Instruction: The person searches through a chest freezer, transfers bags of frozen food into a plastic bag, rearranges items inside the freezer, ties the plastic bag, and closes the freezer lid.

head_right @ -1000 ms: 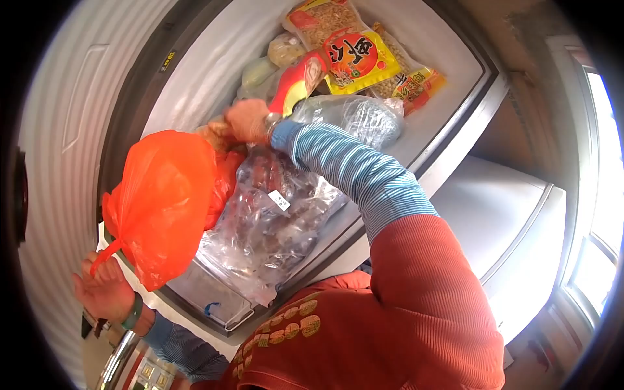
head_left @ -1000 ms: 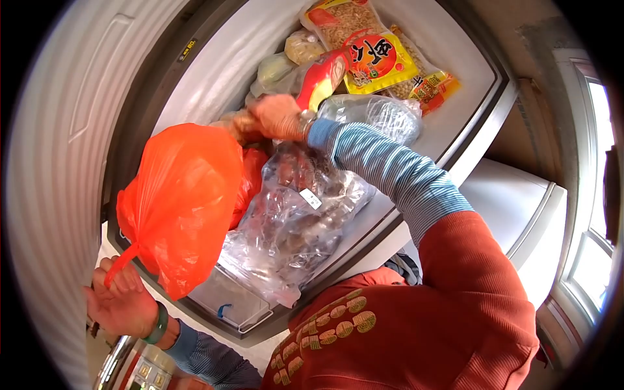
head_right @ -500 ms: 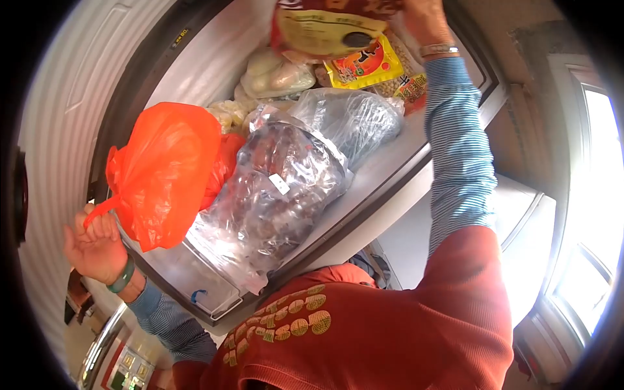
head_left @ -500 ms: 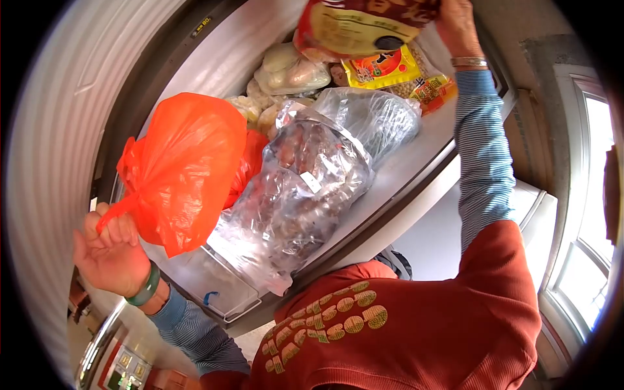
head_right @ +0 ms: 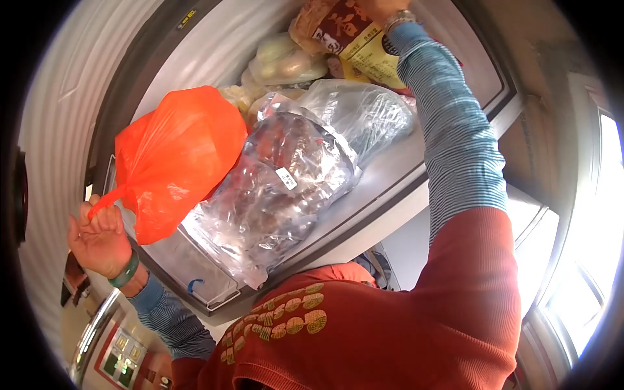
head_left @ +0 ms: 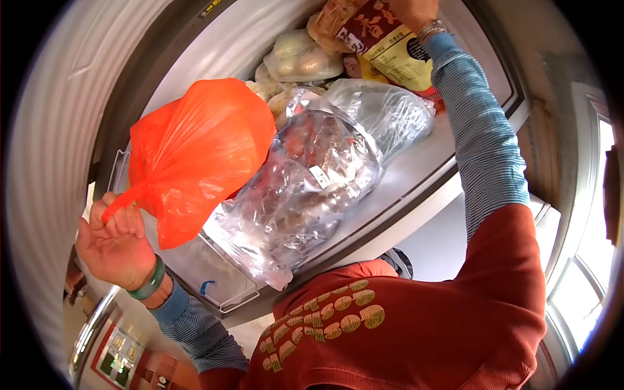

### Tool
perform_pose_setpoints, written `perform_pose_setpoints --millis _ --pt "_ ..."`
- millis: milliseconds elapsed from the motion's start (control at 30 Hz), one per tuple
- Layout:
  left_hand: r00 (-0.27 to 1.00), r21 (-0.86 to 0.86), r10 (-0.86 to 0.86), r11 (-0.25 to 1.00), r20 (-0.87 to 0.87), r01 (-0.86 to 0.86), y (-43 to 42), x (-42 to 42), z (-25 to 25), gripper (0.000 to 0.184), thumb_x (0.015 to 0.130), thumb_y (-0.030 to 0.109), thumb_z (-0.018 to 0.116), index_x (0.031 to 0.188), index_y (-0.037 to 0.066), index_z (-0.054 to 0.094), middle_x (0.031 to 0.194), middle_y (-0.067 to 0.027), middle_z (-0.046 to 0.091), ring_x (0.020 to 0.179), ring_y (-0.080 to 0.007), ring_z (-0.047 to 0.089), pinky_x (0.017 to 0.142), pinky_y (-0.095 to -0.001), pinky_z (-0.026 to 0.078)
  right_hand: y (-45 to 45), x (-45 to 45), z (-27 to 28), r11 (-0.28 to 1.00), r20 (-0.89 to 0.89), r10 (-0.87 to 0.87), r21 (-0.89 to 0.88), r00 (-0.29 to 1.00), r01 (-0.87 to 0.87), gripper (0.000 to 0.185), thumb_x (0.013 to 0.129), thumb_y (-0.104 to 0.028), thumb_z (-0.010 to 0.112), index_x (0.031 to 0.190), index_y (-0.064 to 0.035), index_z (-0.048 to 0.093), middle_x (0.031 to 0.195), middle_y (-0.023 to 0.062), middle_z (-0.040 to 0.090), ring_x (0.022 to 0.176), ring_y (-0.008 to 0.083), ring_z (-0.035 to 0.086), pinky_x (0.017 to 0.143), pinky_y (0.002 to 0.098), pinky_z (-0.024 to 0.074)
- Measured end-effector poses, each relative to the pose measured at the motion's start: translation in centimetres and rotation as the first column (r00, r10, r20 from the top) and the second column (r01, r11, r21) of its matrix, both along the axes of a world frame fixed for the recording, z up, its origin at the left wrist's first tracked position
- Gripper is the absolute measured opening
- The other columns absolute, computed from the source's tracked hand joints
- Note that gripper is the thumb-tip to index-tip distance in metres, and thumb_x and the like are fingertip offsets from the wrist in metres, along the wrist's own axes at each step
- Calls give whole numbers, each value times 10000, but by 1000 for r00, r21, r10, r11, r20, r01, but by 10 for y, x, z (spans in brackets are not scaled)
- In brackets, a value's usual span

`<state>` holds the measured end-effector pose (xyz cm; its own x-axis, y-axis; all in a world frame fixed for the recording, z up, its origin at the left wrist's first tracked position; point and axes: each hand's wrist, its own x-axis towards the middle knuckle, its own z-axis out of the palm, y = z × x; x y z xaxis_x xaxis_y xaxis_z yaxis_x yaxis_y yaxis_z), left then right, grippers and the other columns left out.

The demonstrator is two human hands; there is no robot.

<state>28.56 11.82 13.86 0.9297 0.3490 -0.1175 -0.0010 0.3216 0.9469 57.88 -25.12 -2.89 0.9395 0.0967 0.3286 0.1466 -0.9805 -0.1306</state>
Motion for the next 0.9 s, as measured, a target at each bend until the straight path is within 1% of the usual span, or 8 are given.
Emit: perform_pose_setpoints --millis 100,167,233,467,567,633,767,900 --pt "1000 -30 9 1000 8 -9 4 -2 -3 402 906 327 346 581 93 319 604 -63 324 519 -142 302 471 -254 272 30 -12 -19 893 301 440 -47 846 -448 281 739 -133 573 1018 -104 548 1060 151 506 985 336 477 827 488 374" --pt "1000 -52 -2 999 30 3 7 -5 -5 395 907 328 349 594 88 326 614 -66 327 521 -140 298 485 -252 265 55 -31 -36 899 35 437 13 899 -438 194 816 -237 582 887 -63 628 761 118 629 667 295 613 602 384 508" --pt "1000 -61 21 998 18 -20 8 -8 -6 391 908 329 350 602 86 329 617 -65 322 523 -139 296 494 -252 258 68 -35 -71 647 147 757 -27 637 -762 246 773 -214 616 983 -86 604 883 105 620 759 304 609 685 395 503" --pt "997 -89 79 993 -21 -80 30 -29 -10 374 911 323 355 618 97 303 622 -53 289 527 -133 271 508 -259 237 65 -15 -82 997 158 50 -60 986 -41 470 717 -264 655 1125 -67 527 1204 197 459 1079 368 455 893 435 383" --pt "998 -107 62 992 -1 -62 38 -36 -16 367 917 311 349 622 102 287 621 -48 280 526 -132 263 505 -258 233 20 17 -107 983 -44 176 65 983 -173 404 754 -368 648 1030 -76 607 963 142 626 855 315 613 778 387 487" --pt "997 -117 73 991 10 -71 38 -39 -19 364 920 302 345 621 103 286 618 -47 275 525 -132 263 502 -258 233 11 12 -97 935 -575 332 305 748 -180 526 756 -506 596 1015 -49 631 939 198 630 913 328 604 832 403 457" --pt "995 -145 95 985 35 -89 35 -43 -23 363 928 285 335 617 104 283 607 -44 265 521 -134 263 493 -260 239 17 -12 -76 969 -454 216 -12 865 -248 464 805 -497 537 926 -62 644 877 205 632 812 354 610 730 441 479" --pt "991 -82 131 988 22 -128 36 -50 -28 359 933 258 326 612 107 275 589 -38 254 511 -136 257 483 -263 242 -27 -1 -45 930 -114 338 193 934 -313 411 847 -430 521 838 -36 637 756 214 607 716 375 590 629 422 474"
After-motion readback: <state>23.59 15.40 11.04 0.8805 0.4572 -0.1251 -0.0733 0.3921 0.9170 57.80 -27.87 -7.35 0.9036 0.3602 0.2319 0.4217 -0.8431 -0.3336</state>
